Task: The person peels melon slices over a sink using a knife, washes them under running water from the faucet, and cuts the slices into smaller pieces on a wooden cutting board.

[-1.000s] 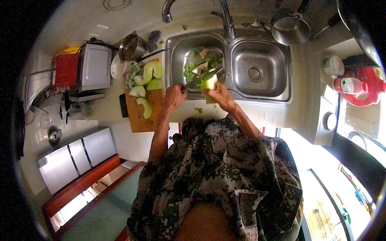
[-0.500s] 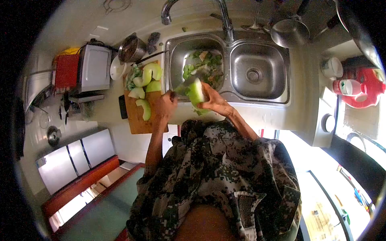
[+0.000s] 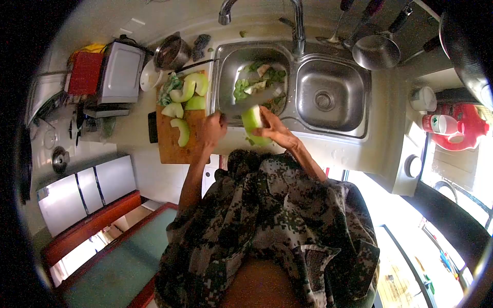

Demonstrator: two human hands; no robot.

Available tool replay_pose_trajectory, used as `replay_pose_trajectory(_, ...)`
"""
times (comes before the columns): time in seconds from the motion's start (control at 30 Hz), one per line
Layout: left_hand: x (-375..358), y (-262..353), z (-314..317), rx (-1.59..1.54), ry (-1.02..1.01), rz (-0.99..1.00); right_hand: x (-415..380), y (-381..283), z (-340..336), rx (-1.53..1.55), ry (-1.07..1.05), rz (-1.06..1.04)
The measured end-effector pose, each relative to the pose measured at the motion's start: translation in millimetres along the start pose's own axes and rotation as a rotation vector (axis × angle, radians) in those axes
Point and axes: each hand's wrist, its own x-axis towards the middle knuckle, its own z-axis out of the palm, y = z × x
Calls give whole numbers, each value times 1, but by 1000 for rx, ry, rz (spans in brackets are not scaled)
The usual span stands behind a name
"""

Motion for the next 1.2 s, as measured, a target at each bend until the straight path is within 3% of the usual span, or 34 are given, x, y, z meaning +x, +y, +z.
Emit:
replay_pose_trajectory(0.1, -5, 24, -14, 38, -9, 99, -3, -3, 2, 86, 28, 162)
replay_pose_trajectory(0.13, -5, 30, -20, 52, -7, 177, -1, 5, 3, 269, 32, 149)
replay_pose_trajectory(0.23, -4, 29, -18, 43, -15, 146, 3, 12, 5, 632, 49, 115)
replay_pose_trajectory(0.43, -7, 21, -13, 20, -33, 166, 4, 1, 1, 357, 61, 114)
replay_pose_trajectory(0.5, -9, 19, -11, 30, -50, 164, 5, 10, -5, -19, -23, -5)
replay_pose_trajectory(0.63, -11, 21, -13, 28, -69, 149, 5, 6, -2, 125, 20, 51)
replay_pose_trajectory(1.2, -11, 21, 6, 40, -145, -33, 2, -4, -3, -142, 76, 102)
